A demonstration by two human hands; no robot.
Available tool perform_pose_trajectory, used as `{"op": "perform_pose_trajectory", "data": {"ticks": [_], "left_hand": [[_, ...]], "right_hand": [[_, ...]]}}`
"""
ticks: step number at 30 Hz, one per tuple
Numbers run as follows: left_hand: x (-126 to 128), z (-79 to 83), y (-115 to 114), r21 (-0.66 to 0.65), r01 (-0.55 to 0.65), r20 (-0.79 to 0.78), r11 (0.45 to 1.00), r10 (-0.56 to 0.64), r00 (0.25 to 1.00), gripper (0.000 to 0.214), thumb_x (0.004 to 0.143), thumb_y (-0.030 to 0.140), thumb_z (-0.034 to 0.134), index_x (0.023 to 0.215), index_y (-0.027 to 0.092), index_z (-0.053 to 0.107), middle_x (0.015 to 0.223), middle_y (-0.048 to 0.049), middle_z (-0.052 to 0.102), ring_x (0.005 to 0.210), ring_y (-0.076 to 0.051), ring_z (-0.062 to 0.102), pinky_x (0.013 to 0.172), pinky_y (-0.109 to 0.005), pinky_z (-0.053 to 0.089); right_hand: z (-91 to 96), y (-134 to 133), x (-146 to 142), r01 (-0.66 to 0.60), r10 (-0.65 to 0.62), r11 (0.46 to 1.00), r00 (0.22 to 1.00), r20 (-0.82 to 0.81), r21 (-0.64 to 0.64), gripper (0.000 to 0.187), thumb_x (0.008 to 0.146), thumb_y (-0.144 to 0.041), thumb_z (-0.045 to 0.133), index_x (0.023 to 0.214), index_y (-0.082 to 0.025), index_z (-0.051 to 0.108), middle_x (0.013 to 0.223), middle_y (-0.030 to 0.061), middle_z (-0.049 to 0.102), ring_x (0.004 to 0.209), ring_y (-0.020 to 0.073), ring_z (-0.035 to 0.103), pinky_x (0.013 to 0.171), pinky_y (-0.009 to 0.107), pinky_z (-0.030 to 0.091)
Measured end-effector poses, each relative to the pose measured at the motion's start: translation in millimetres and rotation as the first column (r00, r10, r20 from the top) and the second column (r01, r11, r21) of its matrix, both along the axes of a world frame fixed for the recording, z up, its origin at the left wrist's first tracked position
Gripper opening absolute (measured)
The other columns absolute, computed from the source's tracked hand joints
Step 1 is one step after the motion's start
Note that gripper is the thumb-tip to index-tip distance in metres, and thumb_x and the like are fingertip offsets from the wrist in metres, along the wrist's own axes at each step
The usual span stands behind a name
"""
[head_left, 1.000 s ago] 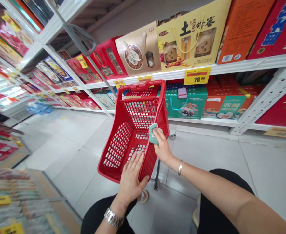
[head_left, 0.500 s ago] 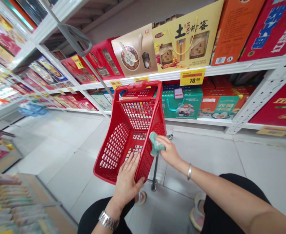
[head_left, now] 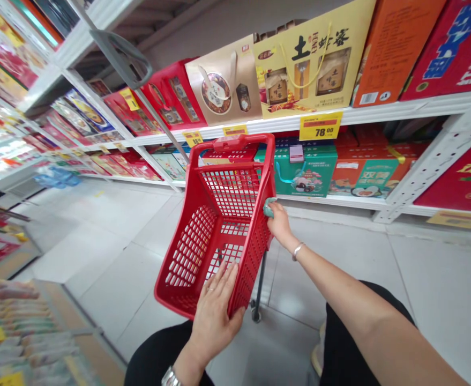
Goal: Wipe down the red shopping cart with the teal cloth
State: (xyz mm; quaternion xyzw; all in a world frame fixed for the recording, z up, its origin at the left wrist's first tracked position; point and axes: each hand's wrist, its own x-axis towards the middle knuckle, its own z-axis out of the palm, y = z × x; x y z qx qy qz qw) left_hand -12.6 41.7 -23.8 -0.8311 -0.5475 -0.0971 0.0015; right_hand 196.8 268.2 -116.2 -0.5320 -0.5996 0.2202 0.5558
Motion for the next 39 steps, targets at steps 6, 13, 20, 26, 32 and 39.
{"op": "perform_pose_trajectory", "data": {"ticks": [6,13,20,26,32,39], "left_hand": [[1.6,-2.3,20.2,-0.028,-0.015,0.033,0.999,0.016,0.999,0.092,0.083,0.027,0.059,0.162,0.023,0.012,0.161,-0.0105,0.039,0.150,-0.029,0.032,0.115,-0.048,0.039],[-9.1,-4.4,42.7,0.027,-0.028,0.015,0.999,0.027,1.000,0.089,0.082,0.024,0.058,0.161,0.022,0.017,0.159,-0.0109,0.043,0.148,-0.028,0.037,0.112,-0.046,0.043],[-26.2,-3.0,54.3,0.004,-0.019,-0.010,1.000,0.019,1.000,0.091,0.080,0.023,0.059,0.160,0.021,0.017,0.158,-0.0125,0.044,0.148,-0.028,0.037,0.112,-0.045,0.042],[-24.6,-4.1,48.6,-0.001,-0.015,0.008,1.000,0.015,1.000,0.091,0.081,0.027,0.061,0.161,0.022,0.017,0.159,-0.0115,0.041,0.148,-0.028,0.037,0.111,-0.045,0.043],[-5.3,-1.4,26.1,-0.037,-0.001,0.032,0.999,0.002,0.999,0.094,0.081,0.027,0.061,0.161,0.023,0.012,0.159,-0.0121,0.042,0.149,-0.029,0.036,0.111,-0.048,0.043],[9.9,-0.5,14.2,-0.030,0.014,0.030,0.999,-0.013,0.999,0.096,0.081,0.024,0.061,0.161,0.022,0.010,0.157,-0.0131,0.044,0.147,-0.030,0.038,0.112,-0.048,0.042]], "right_hand": [[14.1,-55.8,-24.1,-0.177,0.177,0.984,0.984,0.008,0.026,0.064,0.068,0.000,0.047,0.126,-0.018,0.065,0.134,0.0132,0.061,0.131,0.0268,0.052,0.118,0.050,0.038],[-3.1,-154.0,-48.0,-0.507,0.503,0.860,0.861,-0.073,-0.056,0.073,0.066,0.002,0.046,0.132,-0.023,0.061,0.138,0.0109,0.057,0.133,0.0222,0.052,0.116,0.043,0.042],[-1.9,-142.5,-36.8,-0.637,0.639,0.766,0.769,-0.007,-0.093,0.061,0.061,0.002,0.048,0.111,-0.022,0.072,0.115,0.0071,0.071,0.111,0.0202,0.066,0.101,0.037,0.053],[14.7,-37.6,7.7,-0.099,0.082,0.988,0.987,-0.141,-0.116,0.057,0.063,-0.007,0.049,0.114,-0.021,0.072,0.120,0.0086,0.070,0.114,0.0241,0.065,0.108,0.045,0.047],[10.8,11.9,6.7,0.011,-0.050,0.988,0.966,-0.253,-0.153,0.061,0.066,-0.013,0.049,0.124,-0.021,0.068,0.128,0.0069,0.068,0.123,0.0239,0.060,0.113,0.047,0.043],[4.4,-24.0,-13.8,-0.029,-0.008,0.988,0.972,-0.234,-0.154,0.068,0.067,-0.008,0.049,0.132,-0.018,0.065,0.141,0.0093,0.061,0.135,0.0251,0.052,0.121,0.045,0.035]]}}
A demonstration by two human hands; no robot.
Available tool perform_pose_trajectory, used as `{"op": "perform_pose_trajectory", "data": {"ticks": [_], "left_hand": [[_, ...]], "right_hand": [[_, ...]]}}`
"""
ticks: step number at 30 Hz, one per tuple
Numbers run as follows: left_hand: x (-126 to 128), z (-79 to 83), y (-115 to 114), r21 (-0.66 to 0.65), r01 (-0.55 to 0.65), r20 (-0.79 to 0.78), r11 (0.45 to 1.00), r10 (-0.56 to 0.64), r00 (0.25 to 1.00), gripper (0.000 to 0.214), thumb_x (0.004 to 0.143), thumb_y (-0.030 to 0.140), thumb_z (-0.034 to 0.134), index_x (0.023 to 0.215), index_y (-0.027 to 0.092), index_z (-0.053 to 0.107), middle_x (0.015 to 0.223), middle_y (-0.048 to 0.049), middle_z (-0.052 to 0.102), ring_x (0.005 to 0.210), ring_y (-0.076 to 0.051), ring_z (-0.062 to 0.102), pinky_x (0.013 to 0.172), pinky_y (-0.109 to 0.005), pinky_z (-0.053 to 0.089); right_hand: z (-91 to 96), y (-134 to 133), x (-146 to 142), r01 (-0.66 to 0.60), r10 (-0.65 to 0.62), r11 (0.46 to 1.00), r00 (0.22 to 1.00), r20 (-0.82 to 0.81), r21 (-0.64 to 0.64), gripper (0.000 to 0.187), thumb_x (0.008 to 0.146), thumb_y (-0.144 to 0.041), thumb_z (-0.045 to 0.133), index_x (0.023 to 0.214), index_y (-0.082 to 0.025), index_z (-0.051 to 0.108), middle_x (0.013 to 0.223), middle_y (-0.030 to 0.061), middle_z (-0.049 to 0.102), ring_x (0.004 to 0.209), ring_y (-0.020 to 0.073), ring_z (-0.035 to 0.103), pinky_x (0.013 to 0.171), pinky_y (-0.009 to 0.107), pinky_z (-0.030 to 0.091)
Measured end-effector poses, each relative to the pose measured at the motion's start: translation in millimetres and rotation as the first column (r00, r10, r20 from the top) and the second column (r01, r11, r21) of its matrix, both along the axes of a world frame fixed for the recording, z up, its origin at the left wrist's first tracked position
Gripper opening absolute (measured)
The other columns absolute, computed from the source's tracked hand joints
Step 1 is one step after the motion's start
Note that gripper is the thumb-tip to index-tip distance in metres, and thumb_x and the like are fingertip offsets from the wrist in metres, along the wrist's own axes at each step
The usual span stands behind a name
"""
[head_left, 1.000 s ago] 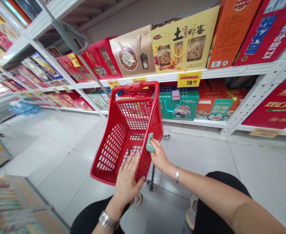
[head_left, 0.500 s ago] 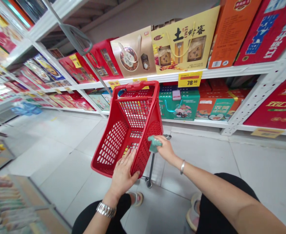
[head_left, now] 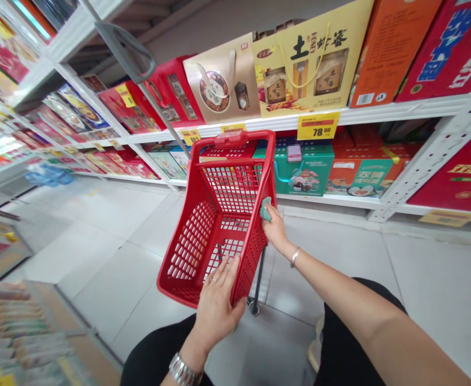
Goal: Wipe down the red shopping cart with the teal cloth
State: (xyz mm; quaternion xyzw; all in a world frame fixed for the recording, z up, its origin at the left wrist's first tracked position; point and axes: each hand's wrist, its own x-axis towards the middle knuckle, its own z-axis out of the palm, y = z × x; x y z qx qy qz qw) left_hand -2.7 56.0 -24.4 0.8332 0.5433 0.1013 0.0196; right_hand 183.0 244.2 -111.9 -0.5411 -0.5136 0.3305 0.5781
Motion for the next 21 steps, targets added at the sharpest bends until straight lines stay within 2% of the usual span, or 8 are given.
{"op": "perform_pose_trajectory", "data": {"ticks": [3,7,11,14,17,19,20,21], "left_hand": [[-0.7,-1.1,5.1,0.005,0.003,0.013,1.000,-0.003,1.000,0.094,0.081,0.025,0.061,0.161,0.022,0.011,0.157,-0.0133,0.045,0.147,-0.030,0.039,0.112,-0.047,0.041],[-3.9,-3.3,13.0,-0.003,-0.023,0.023,1.000,0.023,0.999,0.092,0.082,0.027,0.060,0.161,0.023,0.013,0.159,-0.0125,0.042,0.147,-0.029,0.039,0.112,-0.047,0.042],[-11.1,-4.6,17.1,0.005,-0.031,0.012,1.000,0.031,0.999,0.090,0.083,0.027,0.060,0.161,0.023,0.015,0.159,-0.0123,0.042,0.147,-0.028,0.039,0.112,-0.047,0.042],[-19.0,-3.3,18.3,0.011,-0.029,-0.010,1.000,0.029,1.000,0.089,0.083,0.026,0.060,0.161,0.023,0.016,0.158,-0.0128,0.044,0.147,-0.028,0.039,0.110,-0.047,0.045],[-24.9,-1.0,18.7,0.020,-0.026,-0.026,0.999,0.027,0.999,0.085,0.085,0.028,0.059,0.160,0.024,0.019,0.156,-0.0127,0.047,0.146,-0.028,0.041,0.109,-0.046,0.046],[-26.0,-1.6,18.5,0.033,-0.026,-0.034,0.999,0.027,0.999,0.082,0.086,0.029,0.058,0.160,0.024,0.021,0.154,-0.0124,0.049,0.145,-0.028,0.043,0.108,-0.046,0.046],[-25.7,-3.2,18.1,0.041,-0.026,-0.038,0.999,0.027,0.999,0.082,0.086,0.029,0.057,0.160,0.024,0.022,0.154,-0.0121,0.049,0.145,-0.027,0.043,0.108,-0.046,0.047],[-25.0,-5.7,17.6,0.049,-0.028,-0.040,0.998,0.030,0.999,0.081,0.086,0.028,0.057,0.159,0.024,0.023,0.155,-0.0120,0.049,0.145,-0.028,0.043,0.108,-0.046,0.047]], "right_hand": [[-4.3,-39.0,-10.1,-0.112,0.112,0.993,0.994,0.008,0.036,0.072,0.070,-0.007,0.049,0.140,-0.020,0.059,0.147,0.0081,0.056,0.139,0.0229,0.049,0.122,0.043,0.034],[-21.0,-97.5,-30.3,-0.222,0.222,0.975,0.975,-0.010,0.018,0.074,0.074,-0.005,0.048,0.145,-0.023,0.054,0.153,0.0070,0.050,0.143,0.0206,0.044,0.122,0.043,0.034],[-37.0,-135.9,-42.1,-0.347,0.348,0.937,0.937,0.013,-0.033,0.076,0.070,-0.002,0.050,0.143,-0.023,0.056,0.146,0.0100,0.056,0.138,0.0231,0.050,0.118,0.046,0.039],[-33.5,-133.3,-35.5,-0.425,0.430,0.903,0.900,0.071,-0.066,0.072,0.063,0.001,0.050,0.129,-0.023,0.066,0.126,0.0097,0.070,0.120,0.0255,0.064,0.107,0.047,0.051],[-8.8,-107.7,-14.1,-0.313,0.324,0.945,0.936,0.134,-0.096,0.064,0.064,0.000,0.048,0.120,-0.021,0.071,0.116,0.0097,0.073,0.109,0.0262,0.069,0.100,0.046,0.055],[17.3,-89.9,2.3,-0.202,0.194,0.979,0.960,0.201,0.021,0.064,0.069,-0.002,0.047,0.127,-0.020,0.067,0.128,0.0117,0.067,0.120,0.0268,0.063,0.107,0.048,0.050],[31.7,-83.7,8.9,-0.191,0.156,0.974,0.955,0.251,0.123,0.064,0.073,-0.003,0.046,0.131,-0.021,0.065,0.136,0.0122,0.063,0.128,0.0268,0.058,0.112,0.050,0.045],[46.1,-79.9,13.4,-0.225,0.146,0.947,0.937,0.316,0.230,0.063,0.075,-0.004,0.046,0.133,-0.021,0.063,0.141,0.0121,0.059,0.133,0.0267,0.052,0.115,0.051,0.040]]}}
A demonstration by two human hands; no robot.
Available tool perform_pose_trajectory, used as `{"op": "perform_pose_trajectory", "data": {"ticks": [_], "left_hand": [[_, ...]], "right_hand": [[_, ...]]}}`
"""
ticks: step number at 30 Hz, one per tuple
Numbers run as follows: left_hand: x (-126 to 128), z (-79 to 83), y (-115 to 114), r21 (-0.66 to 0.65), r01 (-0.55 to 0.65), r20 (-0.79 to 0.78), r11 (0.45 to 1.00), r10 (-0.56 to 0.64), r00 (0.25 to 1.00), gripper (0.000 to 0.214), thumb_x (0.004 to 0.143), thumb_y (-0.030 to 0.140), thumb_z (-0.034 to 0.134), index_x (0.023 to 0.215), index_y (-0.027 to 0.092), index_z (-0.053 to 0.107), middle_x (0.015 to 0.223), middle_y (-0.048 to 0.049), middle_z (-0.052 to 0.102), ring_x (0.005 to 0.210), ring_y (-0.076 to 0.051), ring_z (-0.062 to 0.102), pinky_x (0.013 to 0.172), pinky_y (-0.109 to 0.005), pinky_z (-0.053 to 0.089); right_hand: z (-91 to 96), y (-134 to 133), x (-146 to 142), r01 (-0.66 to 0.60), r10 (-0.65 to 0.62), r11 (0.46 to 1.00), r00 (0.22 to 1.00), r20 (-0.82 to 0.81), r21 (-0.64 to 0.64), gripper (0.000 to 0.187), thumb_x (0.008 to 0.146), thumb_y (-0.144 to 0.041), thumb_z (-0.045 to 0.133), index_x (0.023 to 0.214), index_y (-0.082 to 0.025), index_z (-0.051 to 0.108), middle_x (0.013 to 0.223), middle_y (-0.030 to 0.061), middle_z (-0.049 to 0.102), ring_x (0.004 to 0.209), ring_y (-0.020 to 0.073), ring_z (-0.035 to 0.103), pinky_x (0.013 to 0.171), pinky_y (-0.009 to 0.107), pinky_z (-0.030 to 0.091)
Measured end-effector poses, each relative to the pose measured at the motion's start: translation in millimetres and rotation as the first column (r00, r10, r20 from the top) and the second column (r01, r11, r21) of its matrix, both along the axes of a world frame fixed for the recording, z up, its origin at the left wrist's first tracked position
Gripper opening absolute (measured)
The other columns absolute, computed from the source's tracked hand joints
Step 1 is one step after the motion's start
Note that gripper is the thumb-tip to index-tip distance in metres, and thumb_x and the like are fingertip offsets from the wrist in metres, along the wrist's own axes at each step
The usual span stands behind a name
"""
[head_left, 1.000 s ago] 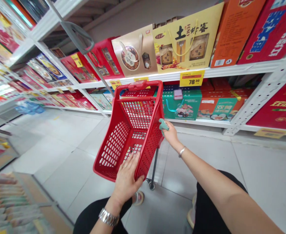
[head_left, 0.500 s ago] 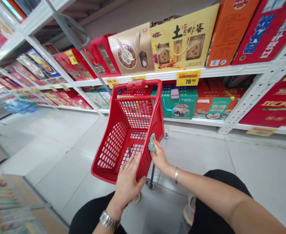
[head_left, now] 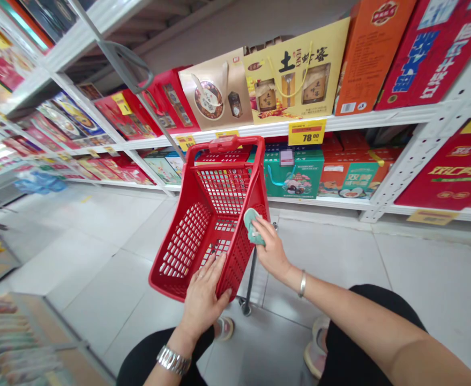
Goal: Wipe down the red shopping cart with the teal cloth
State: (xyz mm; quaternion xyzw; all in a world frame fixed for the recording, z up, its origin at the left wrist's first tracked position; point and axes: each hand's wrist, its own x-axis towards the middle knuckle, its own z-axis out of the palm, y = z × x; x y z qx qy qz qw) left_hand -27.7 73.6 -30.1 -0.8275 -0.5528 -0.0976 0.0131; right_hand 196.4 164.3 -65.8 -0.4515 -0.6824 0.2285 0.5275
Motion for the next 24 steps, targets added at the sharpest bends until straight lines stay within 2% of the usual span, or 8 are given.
{"op": "perform_pose_trajectory", "data": {"ticks": [1,3,6,8,12,16,21,24], "left_hand": [[1.0,-3.3,-0.7,0.008,-0.002,-0.003,1.000,0.002,1.000,0.080,0.086,0.028,0.058,0.159,0.023,0.025,0.154,-0.0121,0.049,0.144,-0.028,0.043,0.108,-0.046,0.047],[3.8,-10.9,-2.4,0.027,-0.009,-0.011,1.000,0.009,1.000,0.075,0.086,0.030,0.058,0.156,0.022,0.033,0.150,-0.0129,0.054,0.141,-0.030,0.048,0.108,-0.048,0.047],[9.4,-16.7,-5.6,0.068,-0.001,-0.026,0.998,0.002,1.000,0.064,0.089,0.034,0.055,0.151,0.020,0.043,0.141,-0.0143,0.062,0.132,-0.032,0.057,0.104,-0.050,0.050],[13.2,-13.6,-8.7,0.086,0.032,-0.031,0.996,-0.029,0.999,0.065,0.092,0.033,0.052,0.154,0.020,0.037,0.143,-0.0137,0.060,0.134,-0.030,0.055,0.104,-0.047,0.051],[15.3,-1.9,-18.5,0.109,0.112,-0.035,0.988,-0.109,0.993,0.075,0.095,0.030,0.050,0.161,0.023,0.015,0.149,-0.0106,0.055,0.140,-0.026,0.049,0.107,-0.040,0.049],[9.3,0.4,-31.3,0.135,0.159,-0.045,0.978,-0.154,0.987,0.083,0.093,0.031,0.055,0.162,0.027,0.009,0.150,-0.0085,0.054,0.137,-0.026,0.053,0.106,-0.038,0.051],[-7.0,12.0,-36.8,0.057,0.240,-0.039,0.969,-0.238,0.971,0.083,0.092,0.039,0.058,0.161,0.030,0.014,0.149,-0.0071,0.054,0.134,-0.025,0.055,0.109,-0.037,0.050],[-37.1,19.2,-29.8,0.029,0.276,-0.026,0.961,-0.276,0.961,0.077,0.091,0.048,0.058,0.159,0.033,0.025,0.150,-0.0060,0.054,0.134,-0.025,0.056,0.110,-0.037,0.048]], "right_hand": [[13.7,1.4,2.1,-0.066,0.058,0.991,0.996,0.071,0.115,0.061,0.077,-0.004,0.047,0.134,-0.022,0.063,0.143,0.0116,0.057,0.137,0.0268,0.047,0.117,0.052,0.036],[37.0,-0.4,-0.1,-0.289,0.214,0.924,0.934,0.285,0.251,0.054,0.080,-0.006,0.051,0.129,-0.023,0.064,0.140,0.0108,0.060,0.137,0.0273,0.045,0.116,0.052,0.035],[58.7,0.4,-8.6,-0.516,0.344,0.835,0.761,0.550,0.192,0.038,0.082,-0.009,0.056,0.116,-0.021,0.068,0.123,0.0103,0.069,0.121,0.0258,0.056,0.106,0.046,0.042],[65.9,11.5,-7.4,-0.502,0.332,0.853,0.733,0.593,0.142,0.031,0.082,-0.009,0.057,0.109,-0.019,0.069,0.115,0.0093,0.071,0.111,0.0237,0.059,0.105,0.044,0.042],[75.1,50.0,17.9,-0.320,0.192,0.932,0.831,0.522,0.168,0.036,0.079,-0.005,0.053,0.106,-0.023,0.069,0.113,0.0049,0.072,0.117,0.0231,0.057,0.117,0.049,0.028],[86.3,73.7,44.6,-0.146,0.029,0.963,0.893,0.450,0.228,0.039,0.077,-0.005,0.051,0.106,-0.023,0.069,0.116,0.0058,0.071,0.125,0.0253,0.052,0.120,0.052,0.020],[98.2,65.2,45.9,-0.126,0.006,0.972,0.859,0.511,0.200,0.026,0.072,-0.006,0.053,0.086,-0.022,0.070,0.090,0.0075,0.069,0.101,0.0269,0.056,0.120,0.052,0.020],[100.6,50.4,35.5,-0.166,0.037,0.972,0.809,0.587,0.167,0.019,0.069,-0.006,0.056,0.077,-0.021,0.067,0.080,0.0074,0.063,0.090,0.0257,0.053,0.116,0.050,0.025]]}}
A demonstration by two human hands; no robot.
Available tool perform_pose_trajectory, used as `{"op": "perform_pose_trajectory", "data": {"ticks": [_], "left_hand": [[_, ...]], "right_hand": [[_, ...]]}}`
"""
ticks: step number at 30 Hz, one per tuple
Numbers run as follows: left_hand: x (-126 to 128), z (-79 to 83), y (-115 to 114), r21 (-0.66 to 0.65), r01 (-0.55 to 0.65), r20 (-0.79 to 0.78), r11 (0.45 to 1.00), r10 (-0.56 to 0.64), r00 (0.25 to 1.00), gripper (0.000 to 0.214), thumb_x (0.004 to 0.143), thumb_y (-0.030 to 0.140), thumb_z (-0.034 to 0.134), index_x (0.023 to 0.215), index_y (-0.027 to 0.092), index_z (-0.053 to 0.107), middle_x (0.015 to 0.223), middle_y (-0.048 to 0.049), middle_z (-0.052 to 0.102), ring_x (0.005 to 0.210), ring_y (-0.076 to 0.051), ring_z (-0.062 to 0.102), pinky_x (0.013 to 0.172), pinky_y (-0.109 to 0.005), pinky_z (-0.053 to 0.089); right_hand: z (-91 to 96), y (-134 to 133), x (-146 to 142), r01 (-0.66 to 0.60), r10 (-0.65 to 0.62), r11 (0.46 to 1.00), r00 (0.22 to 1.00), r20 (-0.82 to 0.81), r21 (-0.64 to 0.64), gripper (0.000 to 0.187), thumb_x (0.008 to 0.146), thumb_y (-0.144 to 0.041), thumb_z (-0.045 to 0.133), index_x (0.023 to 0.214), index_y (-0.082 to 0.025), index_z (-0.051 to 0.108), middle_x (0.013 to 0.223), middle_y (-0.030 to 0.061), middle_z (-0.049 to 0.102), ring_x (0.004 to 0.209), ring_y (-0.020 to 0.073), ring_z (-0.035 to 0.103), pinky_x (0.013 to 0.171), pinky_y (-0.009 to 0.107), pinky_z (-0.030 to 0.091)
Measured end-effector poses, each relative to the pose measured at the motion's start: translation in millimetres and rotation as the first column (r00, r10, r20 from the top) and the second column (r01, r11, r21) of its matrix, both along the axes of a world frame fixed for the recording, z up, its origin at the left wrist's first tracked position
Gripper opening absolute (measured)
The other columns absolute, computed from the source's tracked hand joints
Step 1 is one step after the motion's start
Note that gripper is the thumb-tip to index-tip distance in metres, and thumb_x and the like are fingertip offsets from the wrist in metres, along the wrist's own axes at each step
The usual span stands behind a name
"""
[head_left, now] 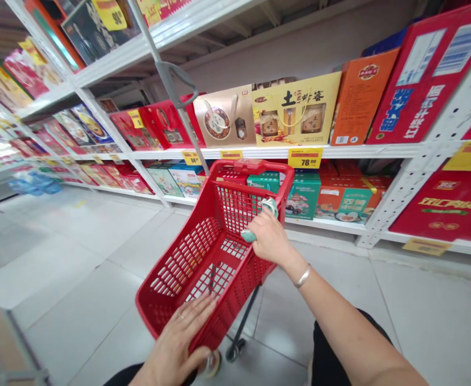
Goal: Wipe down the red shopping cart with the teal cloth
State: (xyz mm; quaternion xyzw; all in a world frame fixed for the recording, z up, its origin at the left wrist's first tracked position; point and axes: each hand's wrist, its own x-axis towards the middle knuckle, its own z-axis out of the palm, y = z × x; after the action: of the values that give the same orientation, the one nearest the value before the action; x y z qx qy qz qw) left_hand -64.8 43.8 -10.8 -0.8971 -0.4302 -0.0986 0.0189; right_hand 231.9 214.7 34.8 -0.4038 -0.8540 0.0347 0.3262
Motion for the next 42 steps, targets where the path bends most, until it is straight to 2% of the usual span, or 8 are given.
{"op": "perform_pose_trajectory", "data": {"ticks": [8,13,18,23,27,32,38,42], "left_hand": [[-99.7,-19.5,28.2,0.142,-0.271,0.127,0.952,0.254,0.959,0.047,0.096,0.045,0.045,0.141,0.036,0.057,0.144,-0.0016,0.061,0.130,-0.024,0.060,0.104,-0.039,0.054],[-34.0,6.6,68.9,-0.044,-0.304,0.253,0.952,0.305,0.918,0.048,0.099,0.045,0.038,0.135,0.026,0.062,0.132,-0.0060,0.070,0.120,-0.023,0.066,0.105,-0.040,0.053],[34.3,17.9,116.8,-0.116,-0.308,0.282,0.944,0.329,0.901,0.056,0.102,0.043,0.023,0.126,0.021,0.069,0.124,-0.0086,0.073,0.118,-0.022,0.066,0.106,-0.044,0.051],[24.8,6.8,139.4,-0.083,-0.386,0.257,0.919,0.394,0.882,0.053,0.101,0.045,0.026,0.114,0.028,0.074,0.129,-0.0063,0.071,0.130,-0.026,0.058,0.114,-0.057,0.038],[19.8,9.1,149.3,-0.123,-0.496,0.228,0.860,0.511,0.829,0.050,0.101,0.043,0.027,0.117,0.030,0.073,0.140,-0.0062,0.064,0.142,-0.032,0.045,0.115,-0.074,0.020],[66.0,38.8,134.8,-0.098,-0.490,0.413,0.866,0.483,0.772,0.050,0.100,0.046,0.031,0.128,0.025,0.067,0.144,-0.0104,0.060,0.143,-0.032,0.044,0.118,-0.068,0.024],[154.8,93.4,72.7,-0.017,-0.185,0.603,0.983,0.158,0.782,0.055,0.105,0.042,0.021,0.158,0.030,0.029,0.164,-0.0029,0.035,0.152,-0.021,0.028,0.126,-0.049,0.021],[176.9,98.8,59.3,-0.029,-0.105,0.598,0.994,0.102,0.795,0.074,0.102,0.051,0.034,0.162,0.024,0.000,0.170,-0.0120,0.014,0.154,-0.030,0.022,0.122,-0.053,0.029]], "right_hand": [[-0.2,-42.7,-30.3,-0.243,0.244,0.970,0.970,0.012,-0.027,0.029,0.079,-0.005,0.056,0.102,-0.019,0.066,0.103,0.0072,0.065,0.098,0.0233,0.049,0.089,0.038,0.040],[13.1,-61.5,-41.5,-0.316,0.312,0.949,0.945,0.103,0.024,0.022,0.089,-0.006,0.057,0.105,-0.019,0.063,0.106,0.0070,0.065,0.099,0.0226,0.049,0.087,0.036,0.039],[38.7,-83.6,-29.2,-0.211,0.197,0.976,0.956,0.216,0.044,0.010,0.093,-0.012,0.061,0.085,-0.018,0.064,0.089,0.0073,0.062,0.093,0.0248,0.051,0.084,0.040,0.041],[69.7,-117.9,14.3,-0.114,0.109,0.993,0.982,0.155,0.025,0.019,0.089,-0.008,0.063,0.076,-0.022,0.063,0.080,0.0053,0.061,0.083,0.0248,0.052,0.081,0.044,0.045],[91.3,-131.6,60.4,0.025,-0.021,0.993,0.999,-0.033,0.119,0.033,0.089,-0.005,0.051,0.105,-0.027,0.069,0.106,0.0081,0.069,0.096,0.0277,0.058,0.086,0.047,0.049],[94.7,-113.4,89.7,0.259,-0.162,0.920,0.935,-0.316,0.295,0.055,0.089,-0.006,0.048,0.136,-0.032,0.059,0.132,0.0068,0.063,0.122,0.0299,0.056,0.103,0.052,0.047],[87.3,-91.7,72.9,-0.118,0.119,0.993,0.989,-0.083,0.019,0.029,0.090,-0.024,0.064,0.119,-0.028,0.067,0.125,0.0052,0.068,0.130,0.0291,0.052,0.113,0.055,0.039],[88.6,-86.8,68.7,-0.138,0.137,0.990,0.988,-0.075,-0.013,0.021,0.092,-0.027,0.065,0.112,-0.026,0.068,0.121,0.0052,0.070,0.130,0.0272,0.052,0.117,0.055,0.032]]}}
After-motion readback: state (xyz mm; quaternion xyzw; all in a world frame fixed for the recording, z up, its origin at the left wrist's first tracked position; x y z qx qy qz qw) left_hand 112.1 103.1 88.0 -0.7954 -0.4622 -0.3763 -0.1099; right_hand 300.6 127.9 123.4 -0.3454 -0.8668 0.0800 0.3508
